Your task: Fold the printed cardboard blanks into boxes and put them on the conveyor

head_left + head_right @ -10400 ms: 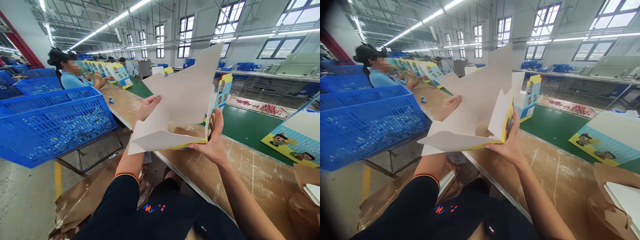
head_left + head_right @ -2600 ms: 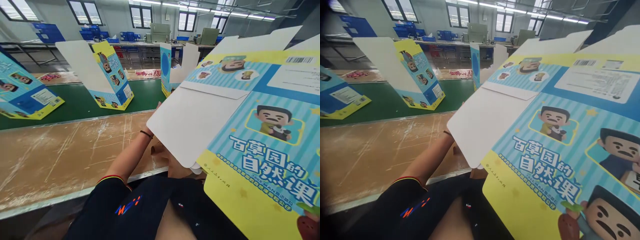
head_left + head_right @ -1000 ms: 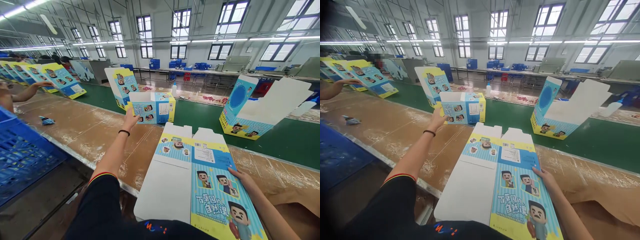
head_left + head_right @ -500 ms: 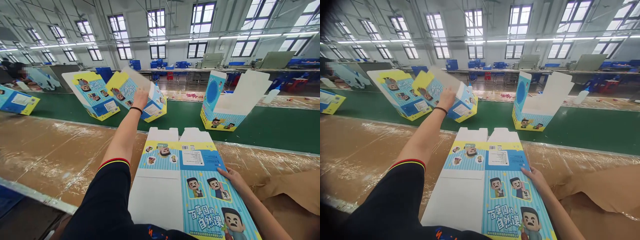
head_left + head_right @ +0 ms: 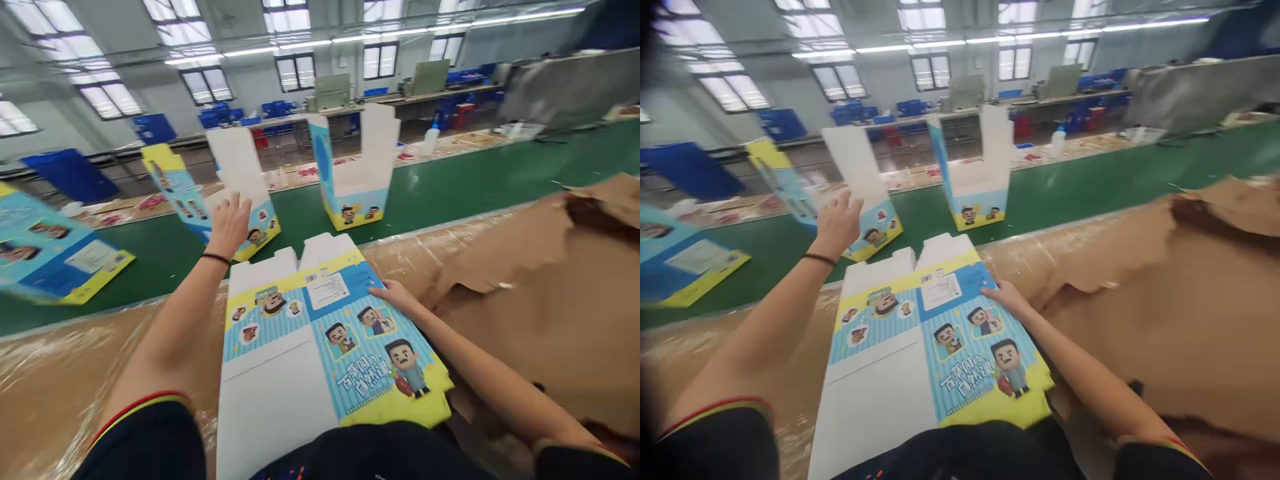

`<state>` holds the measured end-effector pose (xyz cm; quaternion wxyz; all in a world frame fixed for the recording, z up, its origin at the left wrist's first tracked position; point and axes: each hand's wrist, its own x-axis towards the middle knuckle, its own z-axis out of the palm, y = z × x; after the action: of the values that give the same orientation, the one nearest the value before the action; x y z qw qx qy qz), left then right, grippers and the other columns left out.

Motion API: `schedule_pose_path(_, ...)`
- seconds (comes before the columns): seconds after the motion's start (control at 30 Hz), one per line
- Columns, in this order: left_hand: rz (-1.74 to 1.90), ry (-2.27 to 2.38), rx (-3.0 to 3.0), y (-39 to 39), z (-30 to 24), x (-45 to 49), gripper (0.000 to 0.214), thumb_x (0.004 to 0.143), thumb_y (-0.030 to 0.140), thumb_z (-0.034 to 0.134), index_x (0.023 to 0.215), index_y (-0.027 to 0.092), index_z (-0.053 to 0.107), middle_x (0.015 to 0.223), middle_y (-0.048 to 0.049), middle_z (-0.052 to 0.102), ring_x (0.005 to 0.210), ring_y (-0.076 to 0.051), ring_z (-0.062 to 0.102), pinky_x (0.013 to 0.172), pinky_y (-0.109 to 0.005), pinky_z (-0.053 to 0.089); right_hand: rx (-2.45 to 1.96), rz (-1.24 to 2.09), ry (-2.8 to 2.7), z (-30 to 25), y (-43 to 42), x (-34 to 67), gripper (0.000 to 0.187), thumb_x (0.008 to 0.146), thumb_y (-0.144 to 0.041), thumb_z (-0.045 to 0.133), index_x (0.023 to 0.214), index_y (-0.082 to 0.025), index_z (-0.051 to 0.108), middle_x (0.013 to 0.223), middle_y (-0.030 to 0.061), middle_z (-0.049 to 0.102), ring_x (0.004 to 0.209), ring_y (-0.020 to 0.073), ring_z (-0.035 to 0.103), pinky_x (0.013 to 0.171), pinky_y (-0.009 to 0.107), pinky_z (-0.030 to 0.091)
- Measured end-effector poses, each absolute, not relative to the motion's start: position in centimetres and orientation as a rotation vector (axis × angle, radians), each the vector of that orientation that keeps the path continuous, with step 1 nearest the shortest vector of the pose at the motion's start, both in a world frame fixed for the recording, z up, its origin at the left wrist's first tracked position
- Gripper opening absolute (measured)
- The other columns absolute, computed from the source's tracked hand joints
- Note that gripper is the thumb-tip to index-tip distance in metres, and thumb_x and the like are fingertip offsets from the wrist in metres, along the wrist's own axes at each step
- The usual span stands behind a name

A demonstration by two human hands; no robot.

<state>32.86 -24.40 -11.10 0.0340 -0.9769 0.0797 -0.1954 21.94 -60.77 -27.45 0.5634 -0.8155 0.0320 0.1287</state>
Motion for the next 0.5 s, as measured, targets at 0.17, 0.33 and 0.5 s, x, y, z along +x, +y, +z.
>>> schedule_pose_path(0.17,-0.324,1.407,-3.164,-33.9,-19.9,26.9,0.058,0.099,0.053,0.051,0.145,0.02,0.06,0.151,-0.0145,0.06,0.142,-0.033,0.053,0.12,-0.053,0.042,-2.225,0.247,0.036,-25.4,-58.5,22.4,0.027,0.09,-0.042,0.074,0.101,-0.017,0.08,0.105,0.0096,0.08,0.106,0.0314,0.075,0.093,0.037,0.06)
schedule_pose_path(0.33,-0.097,1.624,-2.965,-37.8,-27.3,21.2,0.065,0.102,0.05,0.046,0.16,0.023,0.043,0.165,-0.0144,0.046,0.155,-0.033,0.041,0.125,-0.057,0.034,-2.492,-0.028,-0.037,-21.9,-60.2,21.9,0.056,0.081,-0.033,0.087,0.131,-0.014,0.071,0.149,0.0207,0.058,0.146,0.0411,0.046,0.126,0.056,0.03)
schedule_pose_path(0.5,-0.245,1.566,-2.906,-36.7,-28.3,22.1,0.058,0.101,0.047,0.048,0.155,0.025,0.052,0.162,-0.0121,0.051,0.153,-0.032,0.044,0.123,-0.056,0.037,-2.747,-0.598,0.395,-20.1,-71.7,19.7,0.095,0.087,-0.046,0.08,0.164,-0.015,0.035,0.173,0.0208,0.019,0.161,0.0424,0.007,0.127,0.069,0.004)
